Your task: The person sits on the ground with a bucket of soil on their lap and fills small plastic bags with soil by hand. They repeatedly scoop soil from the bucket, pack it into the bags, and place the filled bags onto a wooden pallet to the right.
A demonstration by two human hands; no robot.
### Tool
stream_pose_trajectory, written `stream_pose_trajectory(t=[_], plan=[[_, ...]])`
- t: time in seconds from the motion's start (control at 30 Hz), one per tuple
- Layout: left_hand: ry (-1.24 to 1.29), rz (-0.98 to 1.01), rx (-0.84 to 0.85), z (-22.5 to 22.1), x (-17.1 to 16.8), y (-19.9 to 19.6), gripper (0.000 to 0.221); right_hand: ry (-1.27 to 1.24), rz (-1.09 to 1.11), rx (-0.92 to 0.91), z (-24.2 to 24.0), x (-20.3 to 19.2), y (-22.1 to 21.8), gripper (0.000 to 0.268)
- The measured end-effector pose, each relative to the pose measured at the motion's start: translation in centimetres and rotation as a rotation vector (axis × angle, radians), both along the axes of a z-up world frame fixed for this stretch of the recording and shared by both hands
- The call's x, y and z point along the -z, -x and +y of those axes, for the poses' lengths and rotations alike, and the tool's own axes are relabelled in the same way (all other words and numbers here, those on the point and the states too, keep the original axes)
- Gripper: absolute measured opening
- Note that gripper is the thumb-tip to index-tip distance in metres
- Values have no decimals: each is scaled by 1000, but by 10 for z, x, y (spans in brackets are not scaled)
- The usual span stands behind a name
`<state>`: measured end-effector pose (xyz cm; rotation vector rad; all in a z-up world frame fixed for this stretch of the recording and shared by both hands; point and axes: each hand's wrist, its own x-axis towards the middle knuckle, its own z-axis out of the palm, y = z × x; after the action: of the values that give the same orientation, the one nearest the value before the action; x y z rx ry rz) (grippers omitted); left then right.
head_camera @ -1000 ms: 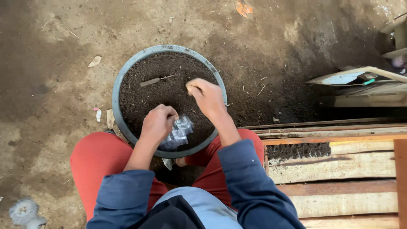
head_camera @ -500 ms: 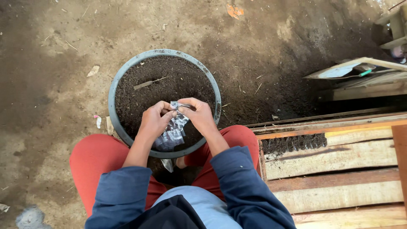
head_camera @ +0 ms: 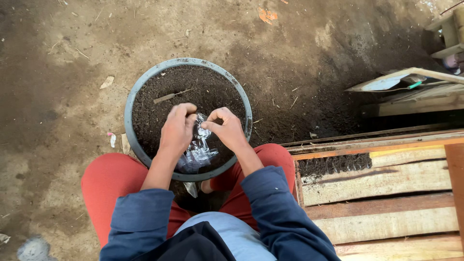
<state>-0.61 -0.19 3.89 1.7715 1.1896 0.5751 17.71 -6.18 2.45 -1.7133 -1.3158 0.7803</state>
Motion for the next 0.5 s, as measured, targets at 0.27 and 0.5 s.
stream_pose_trajectory(t=[0.27, 0.5], plan=[[-207, 204, 171, 9, 32, 3, 22, -284, -505, -362, 4, -45, 18, 17], [-88, 111, -22, 13, -9, 4, 20, 293, -370, -129, 49, -14, 5, 105]])
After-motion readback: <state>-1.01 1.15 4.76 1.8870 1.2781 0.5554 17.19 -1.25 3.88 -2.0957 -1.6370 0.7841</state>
